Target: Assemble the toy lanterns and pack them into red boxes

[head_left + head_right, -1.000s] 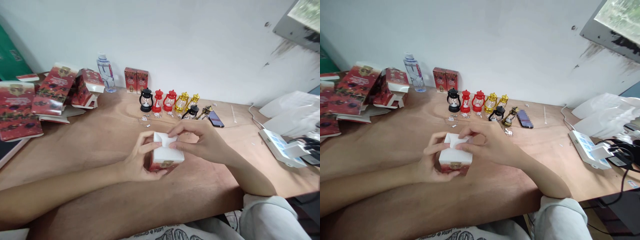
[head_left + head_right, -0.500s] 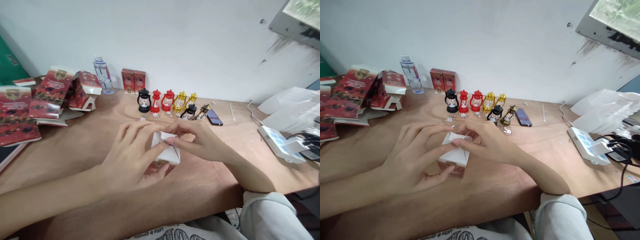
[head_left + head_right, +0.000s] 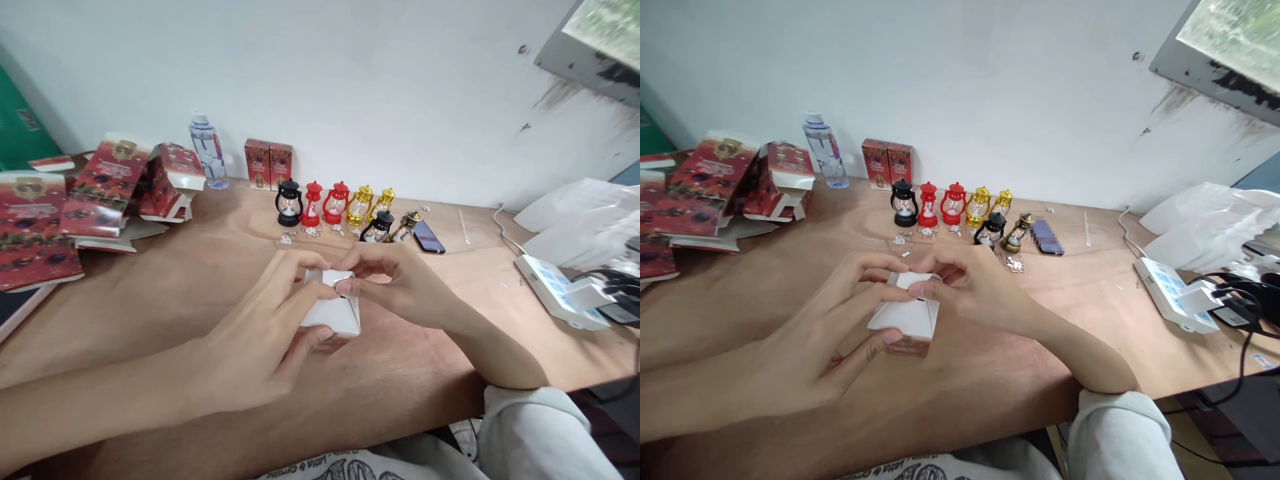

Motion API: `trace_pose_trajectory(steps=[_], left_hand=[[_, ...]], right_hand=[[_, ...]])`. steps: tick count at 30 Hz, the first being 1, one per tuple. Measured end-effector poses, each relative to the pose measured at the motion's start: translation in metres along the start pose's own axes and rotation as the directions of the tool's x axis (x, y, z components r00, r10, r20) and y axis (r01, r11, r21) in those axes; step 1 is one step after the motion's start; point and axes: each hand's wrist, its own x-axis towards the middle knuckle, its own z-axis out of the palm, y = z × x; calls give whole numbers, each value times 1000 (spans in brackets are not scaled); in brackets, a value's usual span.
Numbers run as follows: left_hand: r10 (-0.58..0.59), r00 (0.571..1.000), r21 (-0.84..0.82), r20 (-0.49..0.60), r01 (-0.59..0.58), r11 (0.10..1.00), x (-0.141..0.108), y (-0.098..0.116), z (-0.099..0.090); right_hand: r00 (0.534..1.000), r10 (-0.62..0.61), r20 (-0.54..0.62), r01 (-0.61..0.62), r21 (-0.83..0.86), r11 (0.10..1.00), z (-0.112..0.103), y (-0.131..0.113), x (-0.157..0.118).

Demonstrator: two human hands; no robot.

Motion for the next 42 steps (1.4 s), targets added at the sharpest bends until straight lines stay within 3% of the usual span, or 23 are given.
trace_pose_trajectory(steps=[7,16,22,28,35,42], left_hand=[[65,998,63,-6,-64,996,0,0,-2],[119,984,312,129,-154,937,0,6,-11],[140,977,288,159,-182,940,5,5,-15],[109,982,199,156,-139,970,5,-1,-15],[142,981,132,134,-160,978,6,-8,-12],[67,977,101,202,-89,991,14,-14,-22]], right_hand=[[996,61,-62,-58,36,998,2,-5,-4],[996,77,-38,-75,38,996,3,-11,-6],[989,76,-128,-74,16,997,11,-7,-8],[992,112,-63,-106,90,990,8,-4,-5],[981,-90,171,120,-171,978,-13,-10,-5],[955,-122,269,242,-476,845,-13,-12,-11]])
